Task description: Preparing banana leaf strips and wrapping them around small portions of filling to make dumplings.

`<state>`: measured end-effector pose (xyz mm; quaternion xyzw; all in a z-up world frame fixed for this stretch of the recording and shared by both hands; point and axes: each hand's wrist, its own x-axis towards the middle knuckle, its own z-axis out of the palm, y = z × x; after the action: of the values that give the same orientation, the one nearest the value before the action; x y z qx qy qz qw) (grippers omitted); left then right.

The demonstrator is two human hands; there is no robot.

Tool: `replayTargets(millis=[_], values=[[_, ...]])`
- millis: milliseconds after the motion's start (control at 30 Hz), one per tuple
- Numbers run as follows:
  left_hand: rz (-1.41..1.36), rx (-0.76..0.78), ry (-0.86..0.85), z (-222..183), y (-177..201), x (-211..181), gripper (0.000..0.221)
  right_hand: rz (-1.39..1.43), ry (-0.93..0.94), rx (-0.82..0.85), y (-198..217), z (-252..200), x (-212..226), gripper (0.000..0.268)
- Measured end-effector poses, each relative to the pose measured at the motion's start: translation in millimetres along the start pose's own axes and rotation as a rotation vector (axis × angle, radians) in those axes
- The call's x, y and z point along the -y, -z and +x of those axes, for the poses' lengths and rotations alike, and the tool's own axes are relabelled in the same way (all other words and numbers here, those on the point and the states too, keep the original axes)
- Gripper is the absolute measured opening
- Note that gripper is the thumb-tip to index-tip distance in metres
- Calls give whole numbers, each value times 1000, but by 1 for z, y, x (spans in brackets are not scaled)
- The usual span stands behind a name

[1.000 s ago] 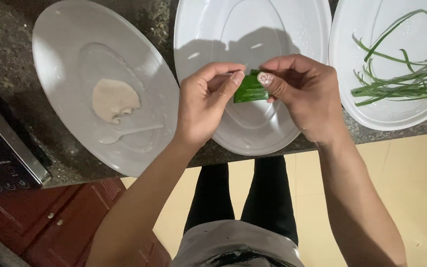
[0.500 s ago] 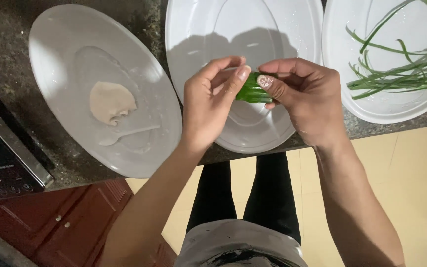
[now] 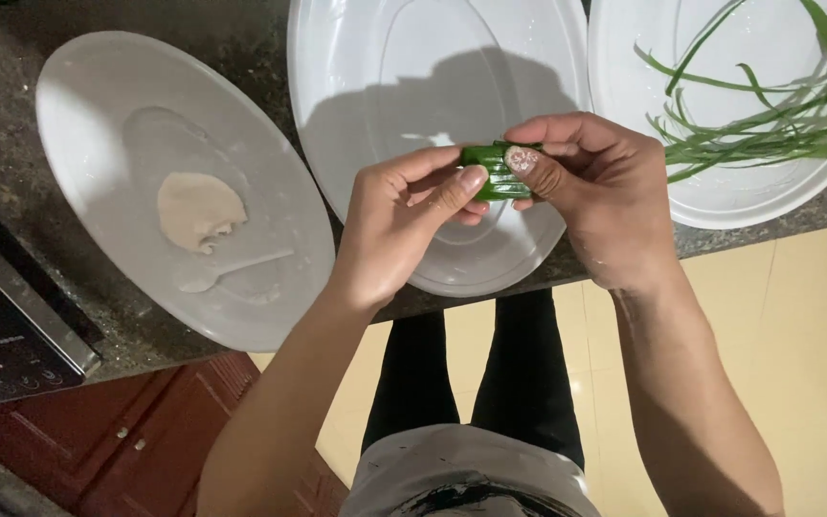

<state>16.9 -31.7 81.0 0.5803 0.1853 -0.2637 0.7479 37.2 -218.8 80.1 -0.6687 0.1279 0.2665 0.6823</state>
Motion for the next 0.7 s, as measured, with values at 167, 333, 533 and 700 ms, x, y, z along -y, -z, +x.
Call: replayTargets(millis=[167,333,533,700], values=[[54,-6,-7,-6,-20,-18,26,30,52,-15,5,-7,2,13],[71,-25,25,-8,-28,-11,24,5,82,37,14,-12,7,14],[8,-29,2,-12,-20,-1,23,-586,423,-93,92,0,9,17],[106,-218,109,-14,-12,4,27,-1234,648,-188,159,15,-13,27]])
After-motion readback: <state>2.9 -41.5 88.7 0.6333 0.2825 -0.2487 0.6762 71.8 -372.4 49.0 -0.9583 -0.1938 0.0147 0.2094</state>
